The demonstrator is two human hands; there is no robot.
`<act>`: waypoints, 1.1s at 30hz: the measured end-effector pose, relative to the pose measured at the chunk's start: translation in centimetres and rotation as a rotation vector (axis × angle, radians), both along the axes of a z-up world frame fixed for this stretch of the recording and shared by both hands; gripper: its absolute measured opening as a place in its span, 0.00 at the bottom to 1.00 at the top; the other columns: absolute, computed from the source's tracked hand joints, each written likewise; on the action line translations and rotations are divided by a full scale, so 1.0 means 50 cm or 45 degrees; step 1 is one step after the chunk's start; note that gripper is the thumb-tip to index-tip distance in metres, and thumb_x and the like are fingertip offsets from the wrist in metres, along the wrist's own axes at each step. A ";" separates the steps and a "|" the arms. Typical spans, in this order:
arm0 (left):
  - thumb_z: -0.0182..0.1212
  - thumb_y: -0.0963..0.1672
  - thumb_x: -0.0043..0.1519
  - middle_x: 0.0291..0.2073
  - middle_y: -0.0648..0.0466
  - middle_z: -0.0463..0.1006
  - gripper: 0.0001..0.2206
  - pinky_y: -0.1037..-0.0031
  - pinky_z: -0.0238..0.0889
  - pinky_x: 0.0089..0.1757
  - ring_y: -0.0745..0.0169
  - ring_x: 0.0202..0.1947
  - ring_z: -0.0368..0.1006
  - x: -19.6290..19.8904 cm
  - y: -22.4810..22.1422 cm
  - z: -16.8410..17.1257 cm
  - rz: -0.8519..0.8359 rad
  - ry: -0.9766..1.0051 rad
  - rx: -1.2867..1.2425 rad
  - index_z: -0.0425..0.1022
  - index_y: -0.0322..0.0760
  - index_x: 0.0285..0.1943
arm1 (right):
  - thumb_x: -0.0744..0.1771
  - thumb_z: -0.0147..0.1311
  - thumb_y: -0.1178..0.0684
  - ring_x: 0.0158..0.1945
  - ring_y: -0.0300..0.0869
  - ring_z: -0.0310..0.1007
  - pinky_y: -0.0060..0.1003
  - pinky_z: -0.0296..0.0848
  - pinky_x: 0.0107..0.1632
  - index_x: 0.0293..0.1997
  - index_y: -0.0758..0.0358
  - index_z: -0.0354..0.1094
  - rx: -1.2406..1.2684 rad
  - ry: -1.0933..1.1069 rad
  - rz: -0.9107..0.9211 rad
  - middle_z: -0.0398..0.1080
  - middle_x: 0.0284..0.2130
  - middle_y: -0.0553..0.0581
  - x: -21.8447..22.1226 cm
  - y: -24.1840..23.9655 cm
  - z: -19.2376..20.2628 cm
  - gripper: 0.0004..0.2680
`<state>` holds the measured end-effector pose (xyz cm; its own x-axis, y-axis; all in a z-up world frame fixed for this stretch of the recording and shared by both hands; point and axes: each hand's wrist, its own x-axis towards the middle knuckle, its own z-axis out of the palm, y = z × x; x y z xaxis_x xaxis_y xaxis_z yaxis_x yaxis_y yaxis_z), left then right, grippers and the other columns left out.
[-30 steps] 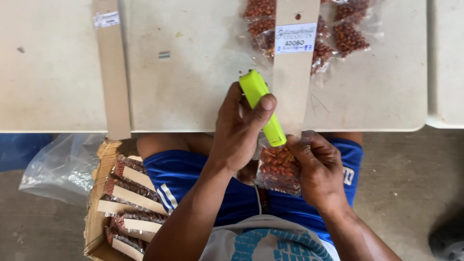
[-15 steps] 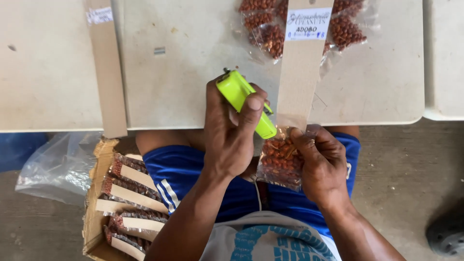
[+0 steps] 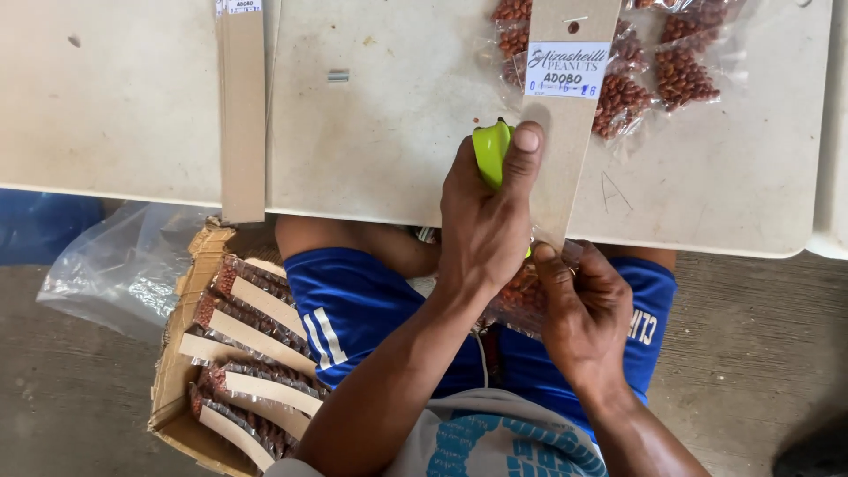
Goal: The person sits on the floor and repeatedly picks up small plastic bags of peanuts, inserts a cardboard label into each bag, and uses a handheld green stapler to attach the label to the bag. Finished packages are placed into a cardboard box.
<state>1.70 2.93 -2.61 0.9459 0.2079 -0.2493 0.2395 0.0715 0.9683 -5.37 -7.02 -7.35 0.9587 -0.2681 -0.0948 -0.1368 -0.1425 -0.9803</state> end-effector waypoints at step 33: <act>0.59 0.58 0.63 0.29 0.57 0.75 0.20 0.64 0.69 0.40 0.69 0.35 0.70 0.081 -0.015 -0.135 -0.044 -0.112 -0.088 0.70 0.41 0.37 | 0.68 0.57 0.59 0.32 0.37 0.68 0.45 0.73 0.37 0.33 0.63 0.74 0.205 0.010 -0.081 0.71 0.20 0.56 0.029 -0.031 -0.136 0.05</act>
